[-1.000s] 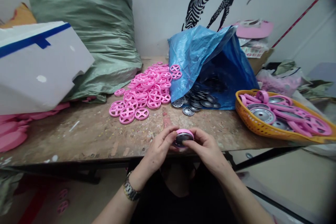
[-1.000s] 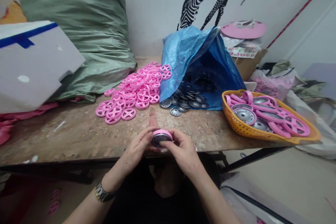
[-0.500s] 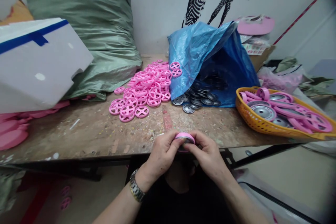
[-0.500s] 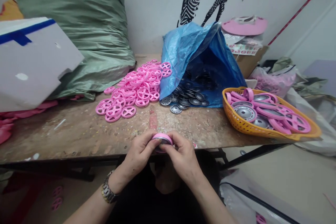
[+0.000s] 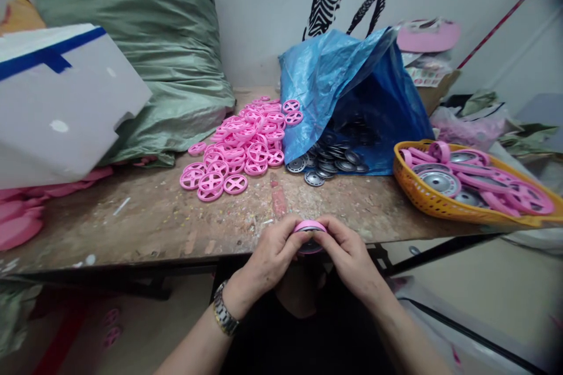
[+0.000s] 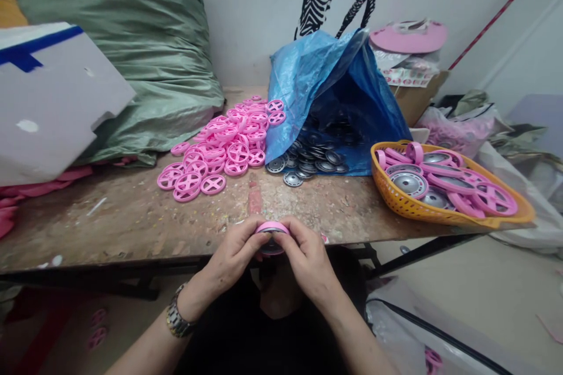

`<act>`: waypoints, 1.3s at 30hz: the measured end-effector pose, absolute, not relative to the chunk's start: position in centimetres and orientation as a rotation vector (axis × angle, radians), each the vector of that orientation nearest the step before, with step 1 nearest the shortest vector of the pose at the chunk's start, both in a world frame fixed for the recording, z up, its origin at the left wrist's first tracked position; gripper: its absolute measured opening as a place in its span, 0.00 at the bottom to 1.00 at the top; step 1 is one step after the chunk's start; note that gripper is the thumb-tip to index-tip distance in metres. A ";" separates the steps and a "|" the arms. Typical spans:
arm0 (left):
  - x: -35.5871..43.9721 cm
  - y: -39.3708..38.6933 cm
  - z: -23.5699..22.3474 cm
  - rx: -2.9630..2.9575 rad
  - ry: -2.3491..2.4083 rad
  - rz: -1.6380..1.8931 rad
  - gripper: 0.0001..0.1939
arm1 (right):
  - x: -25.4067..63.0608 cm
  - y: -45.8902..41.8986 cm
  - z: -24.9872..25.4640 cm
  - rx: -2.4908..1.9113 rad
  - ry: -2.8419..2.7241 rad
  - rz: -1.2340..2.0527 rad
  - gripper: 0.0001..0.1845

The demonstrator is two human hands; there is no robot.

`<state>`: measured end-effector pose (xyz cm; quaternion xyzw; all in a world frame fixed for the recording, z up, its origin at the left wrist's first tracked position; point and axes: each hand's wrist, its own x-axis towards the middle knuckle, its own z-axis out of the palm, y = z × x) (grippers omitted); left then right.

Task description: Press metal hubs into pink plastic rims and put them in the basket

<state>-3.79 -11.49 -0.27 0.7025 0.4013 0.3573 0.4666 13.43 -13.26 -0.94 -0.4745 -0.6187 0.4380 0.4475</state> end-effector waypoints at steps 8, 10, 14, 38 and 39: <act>-2.7 -11.9 -1.0 1.691 1.096 1.018 0.15 | 12.8 -13.3 -1.9 -1.228 -1.476 1.004 0.12; -2.7 -11.8 -1.0 1.610 1.082 0.971 0.15 | 13.0 -12.9 -2.0 -1.230 -1.445 1.040 0.12; -3.2 -11.7 -0.7 1.475 0.984 0.859 0.15 | 13.5 -12.3 -1.5 -1.199 -1.348 1.145 0.13; -1.9 -11.4 -0.8 1.676 1.081 0.860 0.24 | 15.9 -13.0 0.5 -1.222 -1.361 1.083 0.05; -2.0 -11.4 -0.9 1.702 1.089 0.874 0.25 | 16.7 -12.9 1.0 -1.241 -1.374 1.035 0.06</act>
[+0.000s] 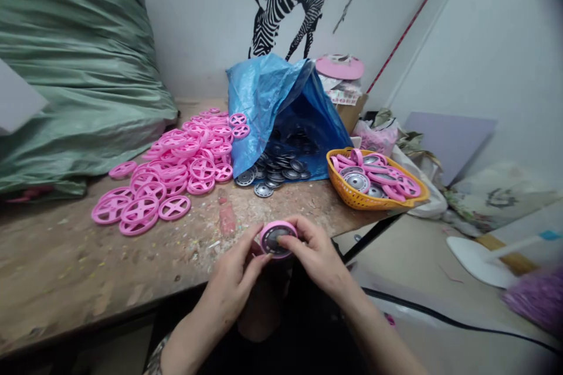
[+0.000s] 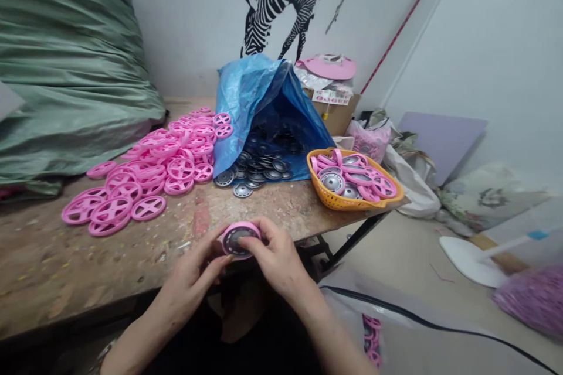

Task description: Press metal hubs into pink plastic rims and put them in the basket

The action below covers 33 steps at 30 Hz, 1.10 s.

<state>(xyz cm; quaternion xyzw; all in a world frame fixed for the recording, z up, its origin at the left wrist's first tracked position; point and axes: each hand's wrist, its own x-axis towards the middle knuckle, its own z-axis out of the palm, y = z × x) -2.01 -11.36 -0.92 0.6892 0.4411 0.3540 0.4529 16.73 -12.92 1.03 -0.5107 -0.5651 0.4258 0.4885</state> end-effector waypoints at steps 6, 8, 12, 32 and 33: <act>-3.6 -10.6 -1.5 1.766 1.179 0.963 0.25 | 25.2 -10.6 4.2 -1.419 -1.386 0.541 0.12; -4.0 -10.5 -1.5 1.785 1.202 0.995 0.24 | 28.5 -9.1 5.1 -1.505 -1.369 0.357 0.14; -4.0 -10.5 -1.7 1.841 1.204 1.011 0.21 | 33.4 -5.7 6.3 -1.726 -1.276 0.075 0.19; -4.8 -9.0 -3.2 2.178 1.226 1.138 0.15 | 23.5 -4.1 1.7 -1.497 -1.978 -0.205 0.13; -4.8 -9.1 -3.3 2.190 1.223 1.145 0.14 | 22.3 -3.8 1.2 -1.521 -2.015 -0.168 0.13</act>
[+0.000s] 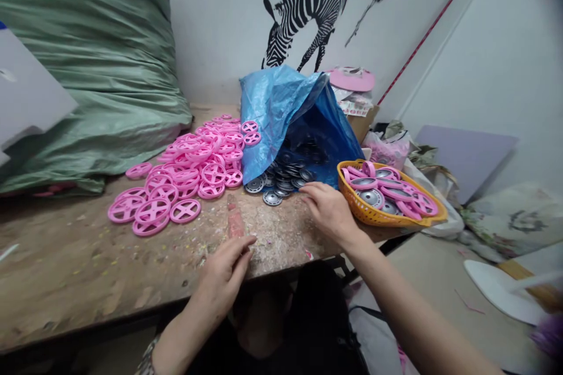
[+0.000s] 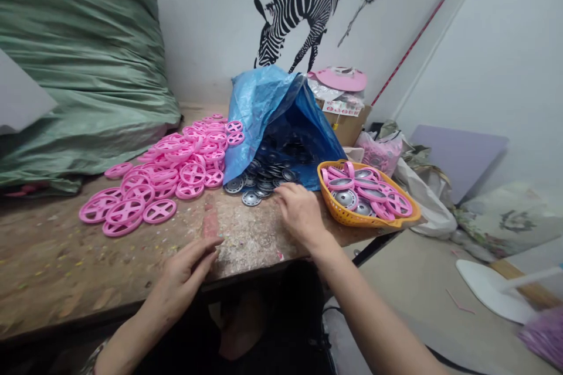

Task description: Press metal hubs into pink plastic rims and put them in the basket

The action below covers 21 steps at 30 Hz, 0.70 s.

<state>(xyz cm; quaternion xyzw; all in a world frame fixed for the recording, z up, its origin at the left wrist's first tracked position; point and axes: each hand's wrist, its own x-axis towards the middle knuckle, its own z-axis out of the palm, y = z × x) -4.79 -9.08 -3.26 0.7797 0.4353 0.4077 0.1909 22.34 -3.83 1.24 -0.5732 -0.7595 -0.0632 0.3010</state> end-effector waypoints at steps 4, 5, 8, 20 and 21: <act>-5.0 -9.4 -3.4 2.227 1.218 1.144 0.14 | 19.2 -2.1 -0.1 -1.692 -2.174 -0.157 0.14; -5.0 -9.5 -3.4 2.231 1.219 1.143 0.14 | 18.7 -1.6 -0.3 -1.717 -2.207 -0.169 0.14; -5.2 -9.7 -3.3 2.240 1.219 1.139 0.14 | 17.4 -0.5 -0.7 -1.714 -2.267 -0.182 0.14; -5.2 -9.9 -3.3 2.179 1.197 1.104 0.13 | 15.5 -2.0 -1.3 -1.727 -2.313 -0.142 0.15; -5.2 -9.9 -3.3 2.171 1.200 1.100 0.13 | 15.5 -2.4 -1.2 -1.699 -2.320 -0.110 0.15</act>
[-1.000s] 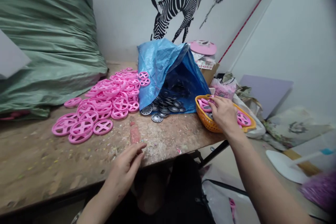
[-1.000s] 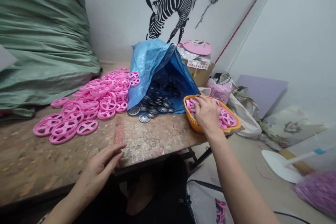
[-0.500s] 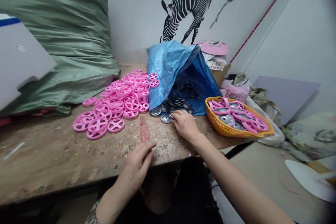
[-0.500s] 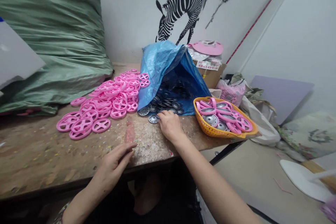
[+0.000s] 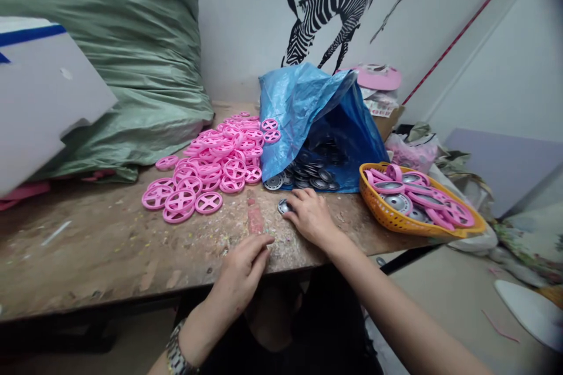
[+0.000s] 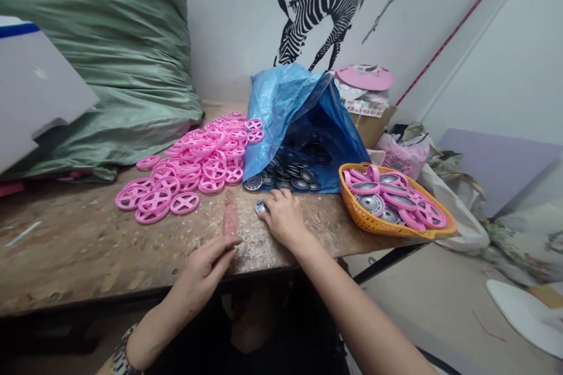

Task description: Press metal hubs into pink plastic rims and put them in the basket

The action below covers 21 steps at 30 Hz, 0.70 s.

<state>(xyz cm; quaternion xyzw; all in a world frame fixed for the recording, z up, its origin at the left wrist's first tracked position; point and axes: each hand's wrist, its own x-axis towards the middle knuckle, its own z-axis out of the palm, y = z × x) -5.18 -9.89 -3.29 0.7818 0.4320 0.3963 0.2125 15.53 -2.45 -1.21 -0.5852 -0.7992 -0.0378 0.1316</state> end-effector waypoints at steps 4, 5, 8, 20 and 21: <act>-5.0 -9.9 -3.2 2.145 1.190 1.094 0.13 | 15.7 -3.6 -0.8 -1.668 -2.351 0.038 0.14; -5.0 -9.9 -3.2 2.139 1.185 1.090 0.13 | 15.7 -3.7 -0.7 -1.681 -2.350 0.079 0.13; -4.9 -10.0 -3.1 2.128 1.182 1.083 0.13 | 15.6 -3.6 -0.4 -1.740 -2.316 0.124 0.15; -5.4 -9.4 -2.5 2.123 1.206 1.073 0.13 | 15.6 -2.6 -0.3 -1.886 -2.238 0.075 0.23; -5.6 -9.2 -2.4 2.127 1.215 1.075 0.13 | 15.7 -2.4 -0.3 -1.896 -2.243 0.082 0.22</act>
